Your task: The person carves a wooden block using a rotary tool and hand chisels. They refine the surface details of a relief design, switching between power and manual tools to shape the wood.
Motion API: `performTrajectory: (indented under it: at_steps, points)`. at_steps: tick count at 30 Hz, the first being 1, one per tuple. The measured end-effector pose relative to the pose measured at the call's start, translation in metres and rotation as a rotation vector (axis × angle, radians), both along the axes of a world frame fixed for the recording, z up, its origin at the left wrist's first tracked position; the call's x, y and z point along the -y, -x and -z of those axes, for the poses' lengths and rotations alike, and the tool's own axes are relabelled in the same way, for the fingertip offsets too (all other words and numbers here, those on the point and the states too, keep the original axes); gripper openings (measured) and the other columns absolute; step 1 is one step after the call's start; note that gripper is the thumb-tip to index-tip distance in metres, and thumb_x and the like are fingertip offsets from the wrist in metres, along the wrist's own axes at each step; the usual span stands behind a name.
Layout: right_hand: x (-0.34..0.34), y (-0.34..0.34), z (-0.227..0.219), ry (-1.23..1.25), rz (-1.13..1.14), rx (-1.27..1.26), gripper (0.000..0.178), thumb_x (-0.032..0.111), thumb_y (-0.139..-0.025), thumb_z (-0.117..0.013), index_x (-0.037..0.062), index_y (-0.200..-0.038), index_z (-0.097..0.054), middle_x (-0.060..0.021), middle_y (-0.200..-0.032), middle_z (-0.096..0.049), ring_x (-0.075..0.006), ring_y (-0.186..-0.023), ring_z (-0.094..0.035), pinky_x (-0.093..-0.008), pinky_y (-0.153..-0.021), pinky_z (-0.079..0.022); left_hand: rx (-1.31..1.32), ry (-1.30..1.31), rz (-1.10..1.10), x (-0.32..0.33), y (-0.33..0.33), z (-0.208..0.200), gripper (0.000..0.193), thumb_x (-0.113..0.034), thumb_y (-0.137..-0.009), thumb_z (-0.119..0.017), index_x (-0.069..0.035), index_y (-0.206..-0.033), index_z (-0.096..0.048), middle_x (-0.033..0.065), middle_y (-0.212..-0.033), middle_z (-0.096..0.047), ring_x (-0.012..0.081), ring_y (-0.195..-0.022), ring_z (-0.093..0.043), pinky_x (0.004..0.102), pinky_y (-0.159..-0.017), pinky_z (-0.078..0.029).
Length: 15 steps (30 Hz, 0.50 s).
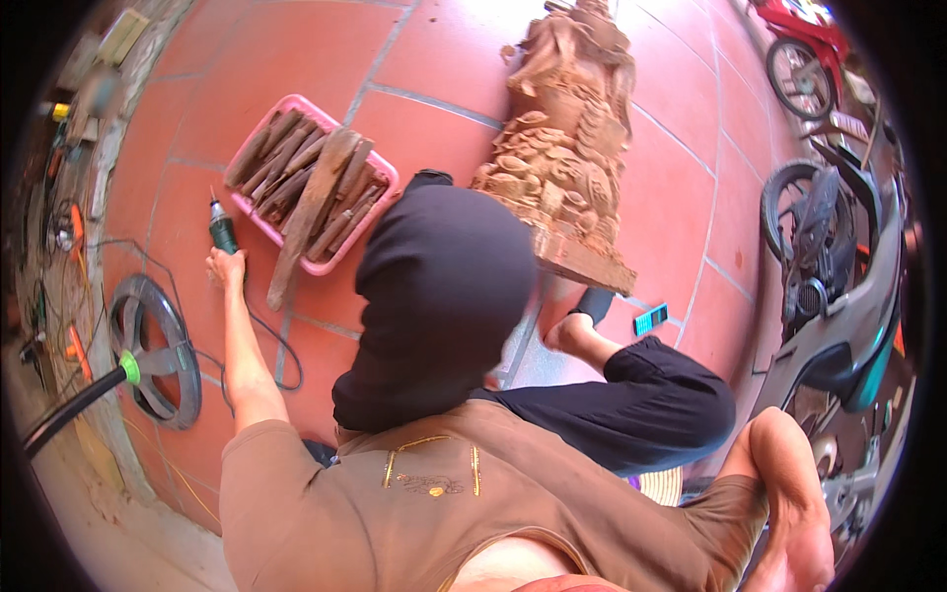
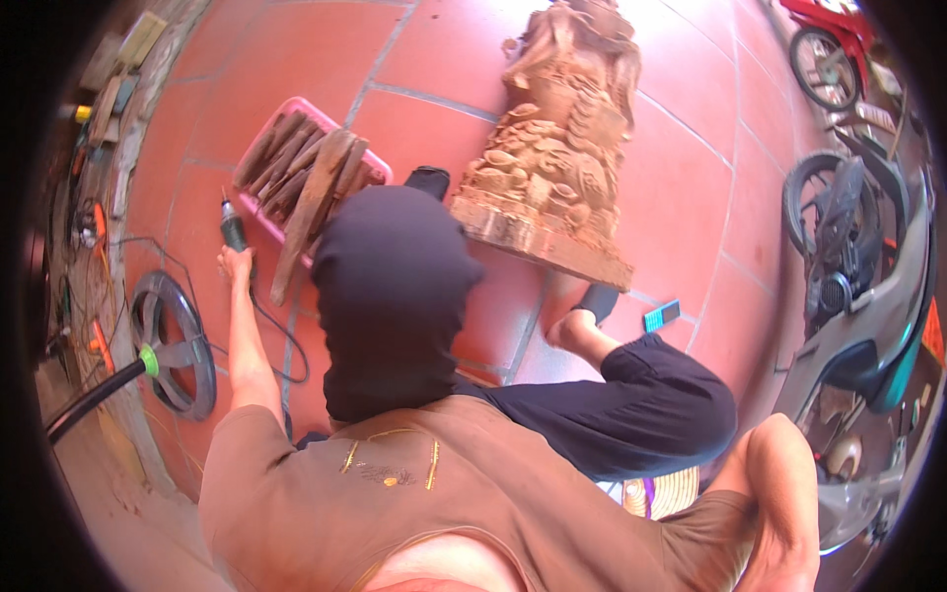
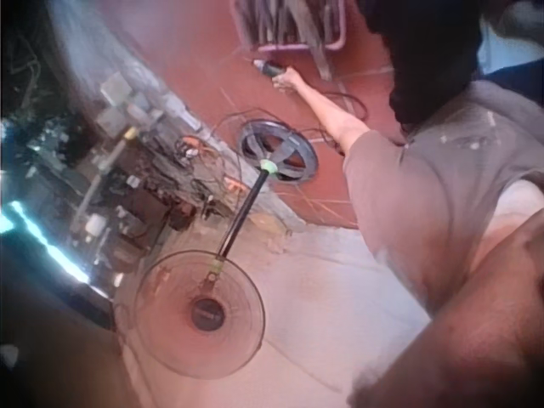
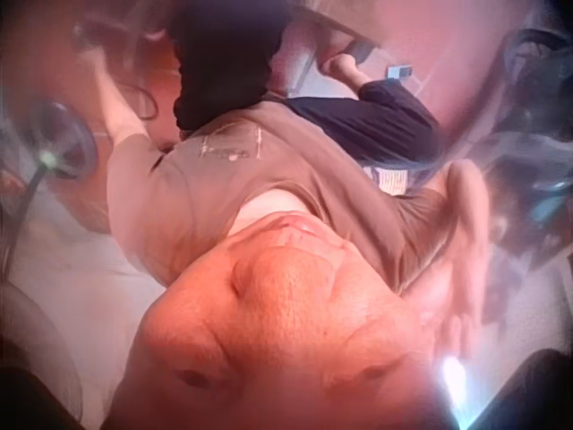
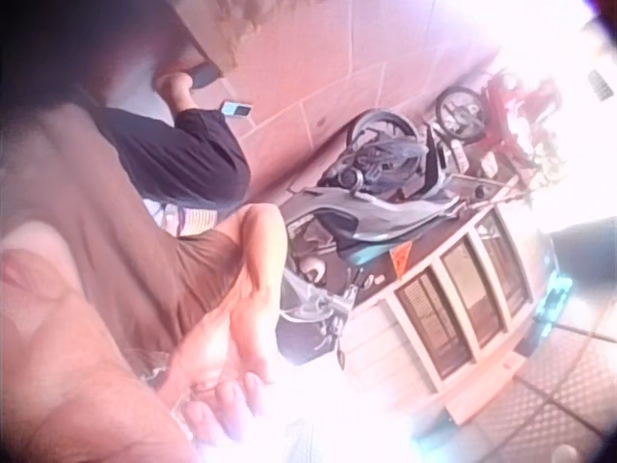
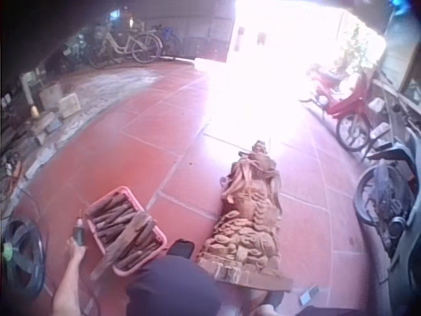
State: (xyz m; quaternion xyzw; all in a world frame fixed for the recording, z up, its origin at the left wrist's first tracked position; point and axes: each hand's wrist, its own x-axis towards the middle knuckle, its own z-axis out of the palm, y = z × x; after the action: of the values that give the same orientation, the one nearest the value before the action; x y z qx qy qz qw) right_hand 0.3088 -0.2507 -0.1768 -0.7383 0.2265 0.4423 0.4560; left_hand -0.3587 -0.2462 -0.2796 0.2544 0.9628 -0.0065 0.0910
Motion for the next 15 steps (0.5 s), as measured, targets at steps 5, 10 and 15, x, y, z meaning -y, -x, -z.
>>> performTrajectory:
  at_steps: [5, 10, 15]
  points:
    - [0.041, -0.035, 0.126, 0.217, 0.256, -0.167, 0.025, 0.034, -0.097, -0.044, 0.0223, -0.109, -0.063, 0.0073, -0.102, -0.063, -0.0101, -0.087, -0.060, -0.0259, -0.078, -0.046, -0.149, -0.264, 0.248, 0.001, 0.021, -0.023, 0.081, -0.032, -0.072, -0.081, -0.009, -0.141, -0.044, 0.0209, -0.135, -0.051, 0.0383, -0.123, -0.051, 0.0498, -0.104, -0.040]
    - [0.057, -0.084, 0.214, 0.160, 0.161, -0.267, 0.032, 0.031, -0.098, -0.039, 0.0211, -0.113, -0.065, 0.0076, -0.111, -0.067, -0.0103, -0.096, -0.063, -0.0265, -0.087, -0.050, -0.036, -0.329, 0.465, -0.018, 0.001, -0.052, 0.070, -0.025, -0.078, -0.076, -0.011, -0.140, -0.046, 0.0185, -0.130, -0.056, 0.0344, -0.119, -0.054, 0.0465, -0.103, -0.042]
    - [0.063, -0.084, 0.214, 0.174, 0.286, -0.291, 0.039, 0.026, -0.100, -0.033, 0.0171, -0.119, -0.066, 0.0068, -0.118, -0.067, -0.0095, -0.105, -0.063, -0.0237, -0.090, -0.050, 0.206, -0.071, 0.430, 0.068, -0.052, -0.079, 0.065, -0.020, -0.079, -0.072, -0.011, -0.138, -0.048, 0.0174, -0.129, -0.057, 0.0339, -0.119, -0.054, 0.0457, -0.102, -0.042]
